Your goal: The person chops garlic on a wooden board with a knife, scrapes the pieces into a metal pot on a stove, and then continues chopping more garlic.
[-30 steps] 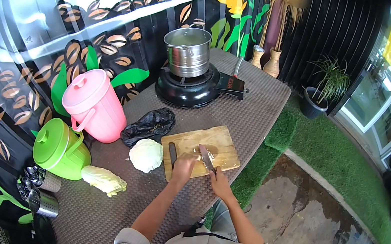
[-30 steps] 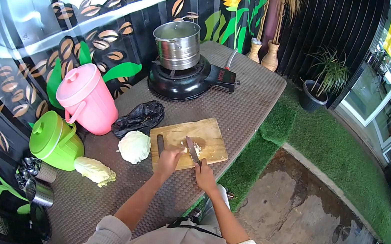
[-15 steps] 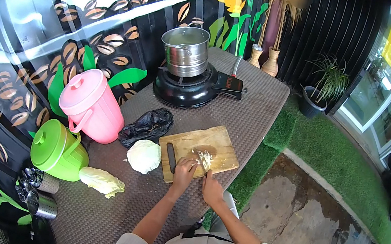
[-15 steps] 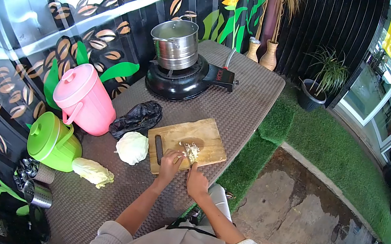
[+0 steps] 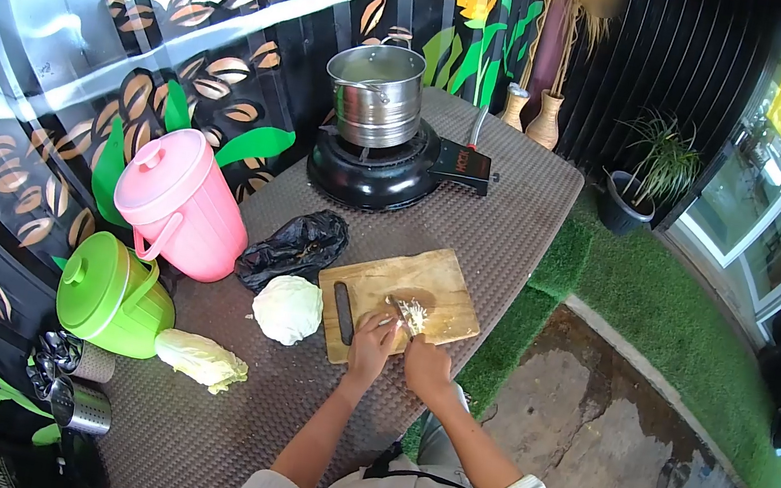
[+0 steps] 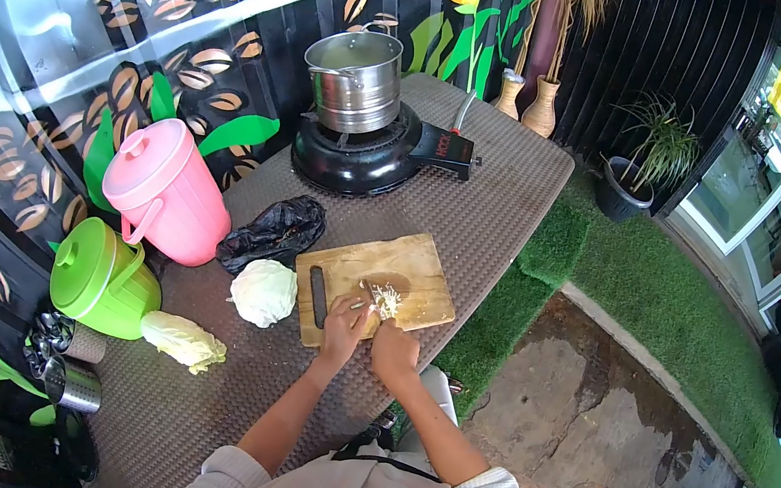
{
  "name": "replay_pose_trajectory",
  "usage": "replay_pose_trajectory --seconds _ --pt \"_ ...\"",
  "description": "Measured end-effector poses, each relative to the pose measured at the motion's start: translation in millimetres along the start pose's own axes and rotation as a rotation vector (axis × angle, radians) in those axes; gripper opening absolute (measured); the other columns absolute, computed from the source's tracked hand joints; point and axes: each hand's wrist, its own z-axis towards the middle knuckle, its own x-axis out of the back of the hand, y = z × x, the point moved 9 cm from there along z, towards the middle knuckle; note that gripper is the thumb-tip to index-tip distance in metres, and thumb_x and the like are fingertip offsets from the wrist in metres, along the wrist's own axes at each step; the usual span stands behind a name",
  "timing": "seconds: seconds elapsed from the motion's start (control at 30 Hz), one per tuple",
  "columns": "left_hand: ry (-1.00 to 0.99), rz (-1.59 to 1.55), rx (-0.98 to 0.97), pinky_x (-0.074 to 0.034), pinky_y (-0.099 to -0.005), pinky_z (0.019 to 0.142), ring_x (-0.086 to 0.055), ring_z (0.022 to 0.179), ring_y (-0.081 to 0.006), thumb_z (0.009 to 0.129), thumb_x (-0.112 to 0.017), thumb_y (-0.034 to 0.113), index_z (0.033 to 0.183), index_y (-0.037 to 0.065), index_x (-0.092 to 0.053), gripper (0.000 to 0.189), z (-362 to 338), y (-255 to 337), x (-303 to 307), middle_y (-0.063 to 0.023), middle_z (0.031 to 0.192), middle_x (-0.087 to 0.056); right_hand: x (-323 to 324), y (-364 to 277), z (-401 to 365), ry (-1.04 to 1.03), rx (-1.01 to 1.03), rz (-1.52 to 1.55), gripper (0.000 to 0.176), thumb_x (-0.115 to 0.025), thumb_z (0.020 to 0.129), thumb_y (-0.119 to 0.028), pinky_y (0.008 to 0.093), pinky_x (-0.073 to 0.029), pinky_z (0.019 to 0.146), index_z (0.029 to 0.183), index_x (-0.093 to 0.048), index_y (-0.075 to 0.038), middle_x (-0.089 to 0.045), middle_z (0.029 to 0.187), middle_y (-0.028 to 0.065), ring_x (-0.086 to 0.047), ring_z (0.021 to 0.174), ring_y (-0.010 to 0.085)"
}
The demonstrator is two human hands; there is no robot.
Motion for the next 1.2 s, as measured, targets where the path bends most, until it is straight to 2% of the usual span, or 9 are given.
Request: replay_pose_trajectory --seconds 0.07,0.2,0.27,0.4,0.5,0.73,0.9,1.13,1.2 --pt "-0.012 -0.027 0.006 -0.048 -0.0366 0.084 -0.059 0.097 -0.0286 0.082 -0.065 0.005 0.095 0.0 -0.071 0.016 1 -3 -1 -0.0137 0.098 -0.067 -8 5 -6 0.115 -0.095 0.1 0.022 -0.049 0.091 -0.019 0.0457 -0.054 0.06 0.095 -0.05 0.003 -0.065 0.075 0.0232 -0.066 0.069 0.039" --pt "-0.024 -0.09 0.042 -0.049 -0.0362 0.083 -0.06 0.096 -0.0283 0.08 -0.064 0.0 0.095 0.0 -0.071 0.017 3 -3 -1 -0.0133 0.098 -0.068 -7 12 0 0.099 -0.137 0.144 0.019 -0.048 0.091 -0.017 0.0456 -0.054 0.059 0.094 -0.051 0.001 -0.065 0.072 0.02 -0.066 0.067 0.0385" --pt "-0.029 -0.108 0.045 -0.05 -0.0355 0.082 -0.06 0.095 -0.0277 0.078 -0.065 0.0 0.095 0.0 -0.071 0.018 3 -1 1 -0.0132 0.097 -0.068 -6 9 11 0.09 -0.055 0.038 0.016 -0.049 0.086 -0.011 0.0396 -0.056 0.059 0.096 -0.05 0.002 -0.067 0.075 0.019 -0.069 0.071 0.0319" --pt "-0.03 -0.179 0.102 -0.05 -0.0337 0.081 -0.061 0.095 -0.026 0.076 -0.067 0.0 0.093 0.001 -0.072 0.017 7 -8 2 -0.0131 0.093 -0.069 9 -8 4 0.121 0.014 -0.034 0.015 -0.049 0.086 -0.011 0.0383 -0.056 0.055 0.096 -0.049 0.002 -0.066 0.069 0.0173 -0.069 0.065 0.0308" --pt "-0.019 -0.17 0.132 -0.051 -0.0331 0.081 -0.062 0.093 -0.0257 0.075 -0.067 0.0 0.091 0.002 -0.072 0.017 7 -17 0 -0.0133 0.092 -0.069 -8 -8 -4 0.183 -0.083 -0.016 0.017 -0.05 0.086 -0.011 0.0403 -0.055 0.05 0.097 -0.048 0.002 -0.065 0.066 0.0171 -0.067 0.059 0.0334" --pt "-0.018 -0.183 0.114 -0.051 -0.0327 0.079 -0.063 0.089 -0.0249 0.073 -0.07 0.001 0.088 0.002 -0.073 0.016 10 -16 2 -0.0132 0.09 -0.069 9 -4 11 0.1 0.004 0.057 0.015 -0.05 0.086 -0.01 0.0421 -0.055 0.054 0.095 -0.047 0.002 -0.065 0.069 0.0203 -0.068 0.064 0.0345" --pt "-0.024 -0.217 0.131 -0.051 -0.0327 0.079 -0.063 0.09 -0.0247 0.074 -0.069 0.002 0.087 0.002 -0.073 0.014 8 -23 -2 -0.0125 0.089 -0.07 -10 -1 7 0.06 -0.092 0.066 0.015 -0.05 0.089 -0.011 0.0437 -0.055 0.059 0.094 -0.047 0.003 -0.064 0.076 0.0248 -0.068 0.072 0.0362" --pt "-0.013 -0.254 0.182 -0.051 -0.0324 0.08 -0.063 0.09 -0.0246 0.074 -0.069 0.0 0.089 0.002 -0.073 0.016 5 -23 -1 -0.0123 0.089 -0.07 12 -5 6 -0.01 -0.009 0.094 0.019 -0.048 0.088 -0.012 0.0454 -0.055 0.06 0.098 -0.046 0.005 -0.064 0.077 0.0248 -0.067 0.071 0.0375" --pt "-0.002 -0.24 0.167 -0.051 -0.0325 0.08 -0.063 0.09 -0.0245 0.074 -0.069 0.0 0.09 0.002 -0.073 0.016 4 -28 -2 -0.0122 0.089 -0.07 -17 -3 3 0.031 -0.056 0.043 0.02 -0.047 0.09 -0.013 0.0451 -0.055 0.06 0.098 -0.046 0.005 -0.065 0.077 0.0244 -0.067 0.071 0.0374"
